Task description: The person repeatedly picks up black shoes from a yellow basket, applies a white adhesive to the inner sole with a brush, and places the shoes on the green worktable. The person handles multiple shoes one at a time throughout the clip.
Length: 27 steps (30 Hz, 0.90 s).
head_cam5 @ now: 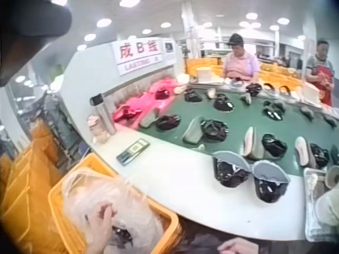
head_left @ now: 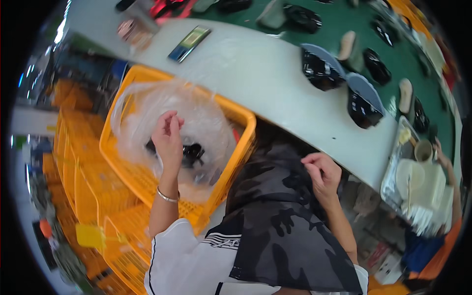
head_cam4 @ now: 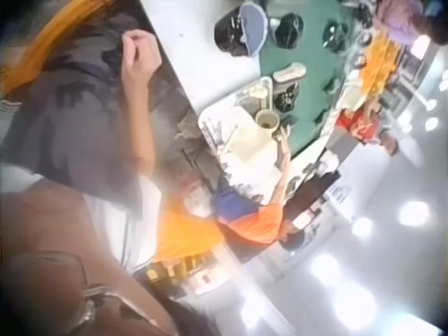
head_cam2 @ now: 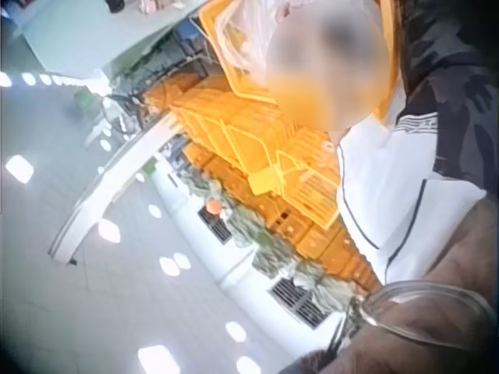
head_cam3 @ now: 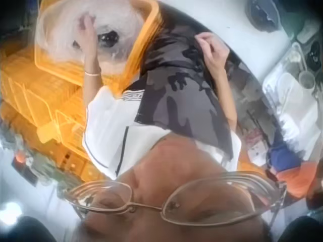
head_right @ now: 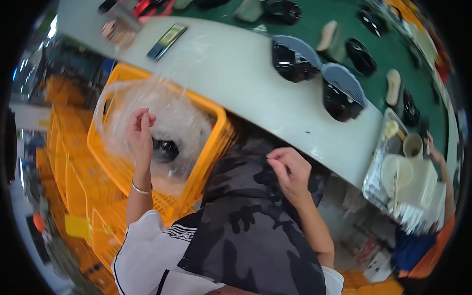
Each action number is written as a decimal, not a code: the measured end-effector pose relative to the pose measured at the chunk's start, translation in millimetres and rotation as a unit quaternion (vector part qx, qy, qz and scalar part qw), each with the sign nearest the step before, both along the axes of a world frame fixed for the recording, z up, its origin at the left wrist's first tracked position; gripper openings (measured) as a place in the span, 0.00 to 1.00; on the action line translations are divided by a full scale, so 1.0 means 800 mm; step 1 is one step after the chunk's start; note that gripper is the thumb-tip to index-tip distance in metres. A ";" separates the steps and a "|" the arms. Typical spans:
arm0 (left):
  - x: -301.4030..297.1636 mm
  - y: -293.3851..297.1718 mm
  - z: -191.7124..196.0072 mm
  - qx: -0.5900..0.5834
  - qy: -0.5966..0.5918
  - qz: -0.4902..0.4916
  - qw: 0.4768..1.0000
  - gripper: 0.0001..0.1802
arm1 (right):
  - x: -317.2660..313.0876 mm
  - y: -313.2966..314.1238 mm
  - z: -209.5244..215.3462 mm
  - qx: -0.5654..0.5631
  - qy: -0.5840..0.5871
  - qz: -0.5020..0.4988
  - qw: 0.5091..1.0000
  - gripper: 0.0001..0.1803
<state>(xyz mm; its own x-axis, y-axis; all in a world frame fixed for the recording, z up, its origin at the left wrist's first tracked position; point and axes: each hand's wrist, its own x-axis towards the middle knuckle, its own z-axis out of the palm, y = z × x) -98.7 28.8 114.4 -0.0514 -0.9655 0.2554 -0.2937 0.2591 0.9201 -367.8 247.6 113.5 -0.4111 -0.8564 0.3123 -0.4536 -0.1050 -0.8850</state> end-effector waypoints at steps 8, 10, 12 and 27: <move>0.057 0.058 -0.090 0.274 0.037 -0.150 0.949 0.19 | 0.076 -0.122 0.035 0.222 -0.080 0.244 0.941 0.26; 0.003 0.090 -0.081 0.341 0.056 -0.228 0.910 0.19 | 0.099 -0.153 0.014 0.159 0.032 0.247 0.955 0.25; -0.007 0.094 -0.092 0.353 0.093 -0.291 0.884 0.16 | 0.110 -0.176 -0.012 0.109 0.171 0.252 0.946 0.24; 0.160 -0.044 -0.225 -0.072 -0.435 -0.015 0.897 0.10 | 0.120 -0.202 -0.042 0.142 0.429 0.305 0.838 0.13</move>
